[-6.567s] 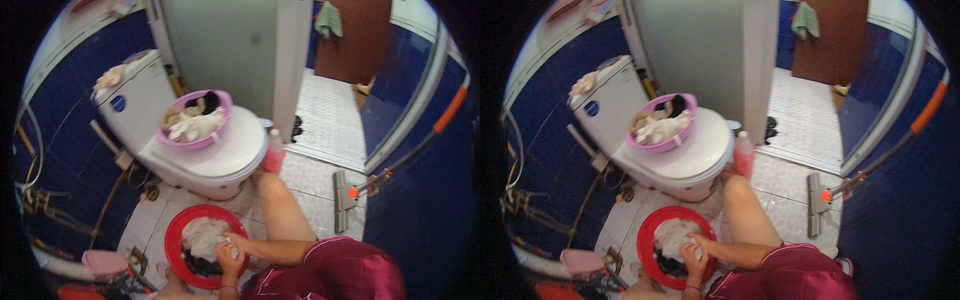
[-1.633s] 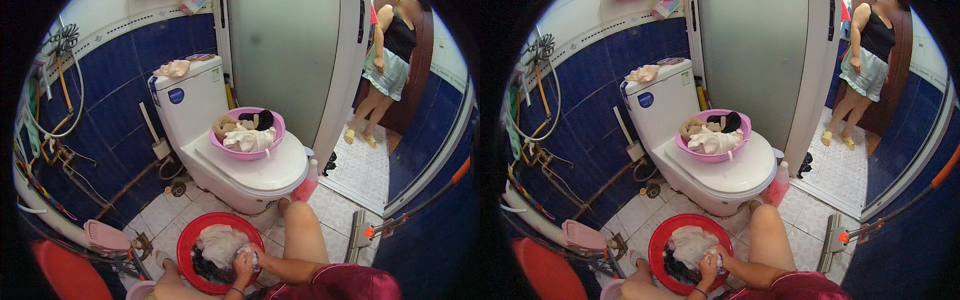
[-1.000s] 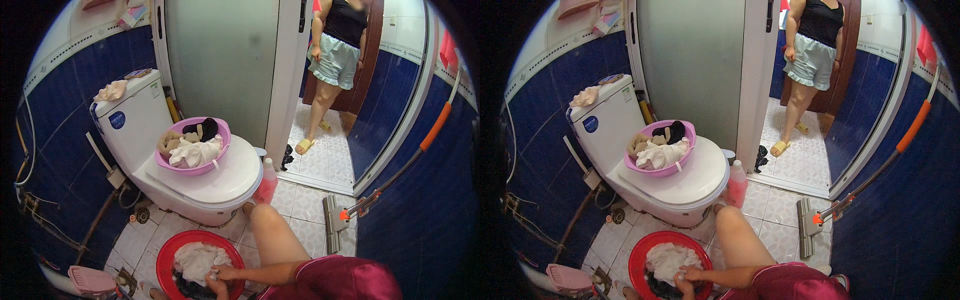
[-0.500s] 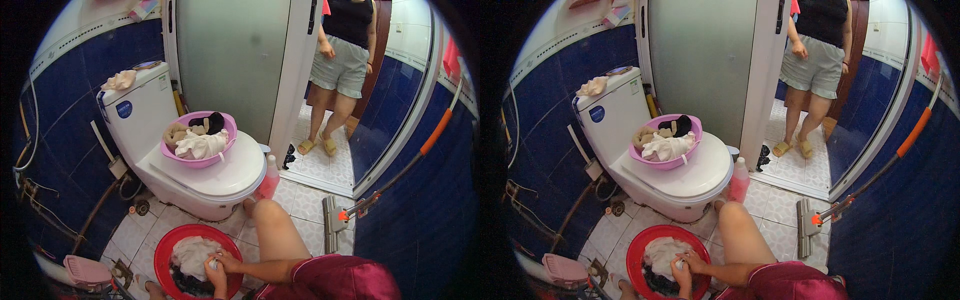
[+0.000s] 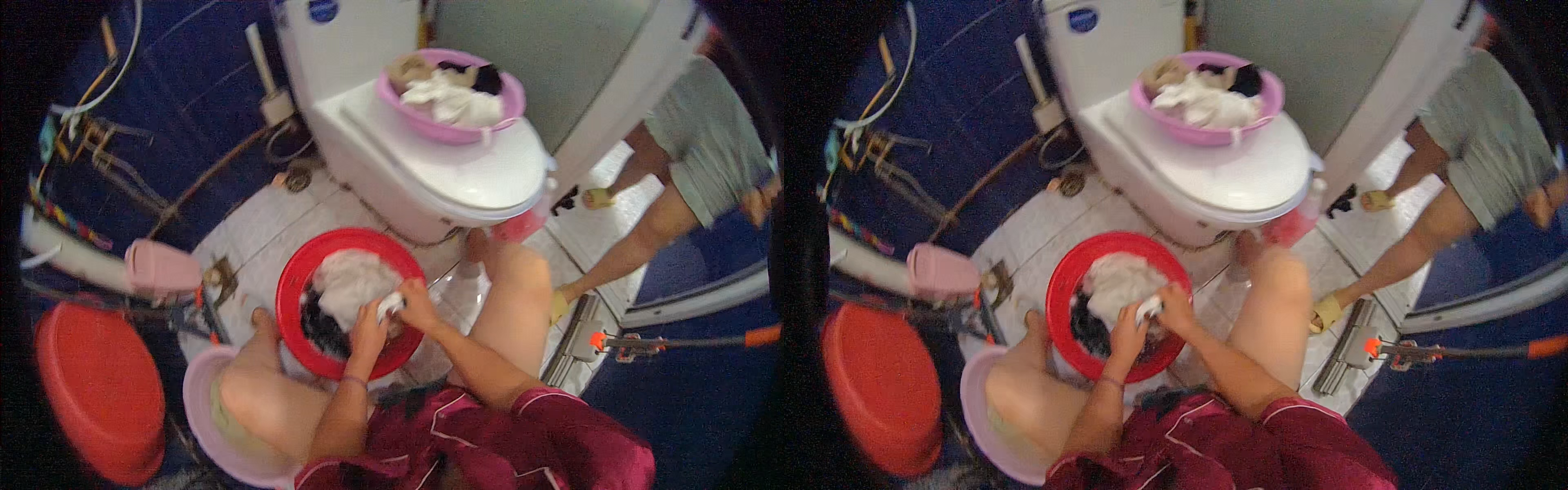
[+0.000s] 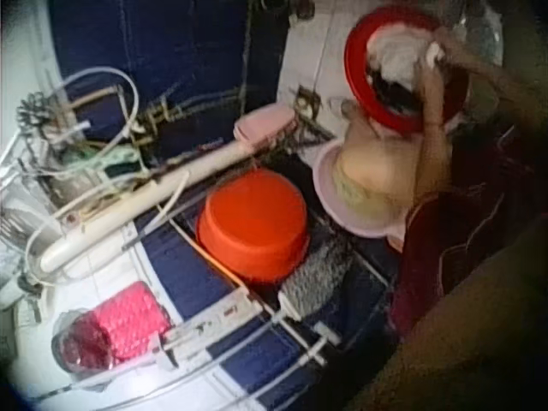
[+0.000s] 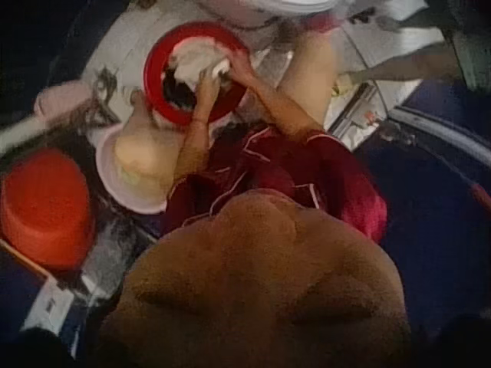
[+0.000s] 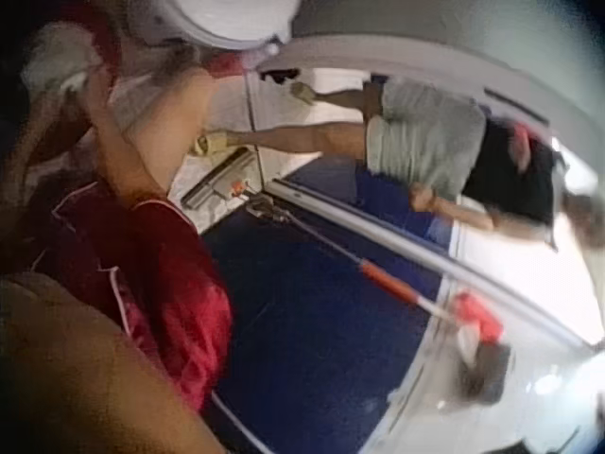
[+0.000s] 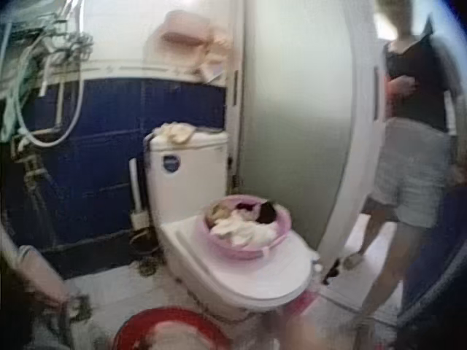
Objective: The person washes clothes by hand in a red basin, scrubbing individual items against each other and rinsing them in water.
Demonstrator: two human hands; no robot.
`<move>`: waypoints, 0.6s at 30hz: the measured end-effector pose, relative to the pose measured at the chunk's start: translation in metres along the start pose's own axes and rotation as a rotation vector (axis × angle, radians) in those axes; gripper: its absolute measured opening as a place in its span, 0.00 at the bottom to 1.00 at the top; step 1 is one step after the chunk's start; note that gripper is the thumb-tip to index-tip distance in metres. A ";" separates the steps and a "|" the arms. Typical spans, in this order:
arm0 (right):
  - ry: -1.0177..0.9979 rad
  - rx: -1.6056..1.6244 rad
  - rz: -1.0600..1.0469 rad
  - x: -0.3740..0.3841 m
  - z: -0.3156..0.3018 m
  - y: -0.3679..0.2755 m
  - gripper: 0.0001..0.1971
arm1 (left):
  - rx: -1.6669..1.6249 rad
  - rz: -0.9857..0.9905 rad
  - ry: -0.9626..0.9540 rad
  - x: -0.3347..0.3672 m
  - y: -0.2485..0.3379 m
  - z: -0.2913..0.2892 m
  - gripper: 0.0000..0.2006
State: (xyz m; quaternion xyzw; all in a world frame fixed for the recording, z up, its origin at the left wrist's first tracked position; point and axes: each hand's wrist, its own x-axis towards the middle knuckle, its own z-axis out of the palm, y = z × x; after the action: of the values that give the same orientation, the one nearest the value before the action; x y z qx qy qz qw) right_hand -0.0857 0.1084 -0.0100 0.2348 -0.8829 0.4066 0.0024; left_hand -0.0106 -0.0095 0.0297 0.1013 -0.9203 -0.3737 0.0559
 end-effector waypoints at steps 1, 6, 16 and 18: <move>0.073 0.024 -0.066 0.004 -0.002 0.000 0.18 | 0.016 -0.115 -0.026 0.005 0.000 0.004 0.15; -0.138 0.340 0.322 0.004 0.001 -0.013 0.22 | -0.139 -0.323 0.106 -0.006 -0.076 0.047 0.19; -0.570 0.374 0.395 -0.022 0.028 -0.017 0.19 | 0.499 0.088 -0.356 -0.043 -0.125 0.104 0.19; -0.575 0.409 0.393 -0.023 0.018 -0.016 0.19 | 0.418 -0.042 -0.471 -0.033 -0.125 0.090 0.20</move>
State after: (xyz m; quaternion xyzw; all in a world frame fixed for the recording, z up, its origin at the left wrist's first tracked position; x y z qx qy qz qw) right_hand -0.0556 0.0957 -0.0154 0.1614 -0.7765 0.4842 -0.3694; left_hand 0.0236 -0.0286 -0.1224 0.0403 -0.9625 -0.1905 -0.1888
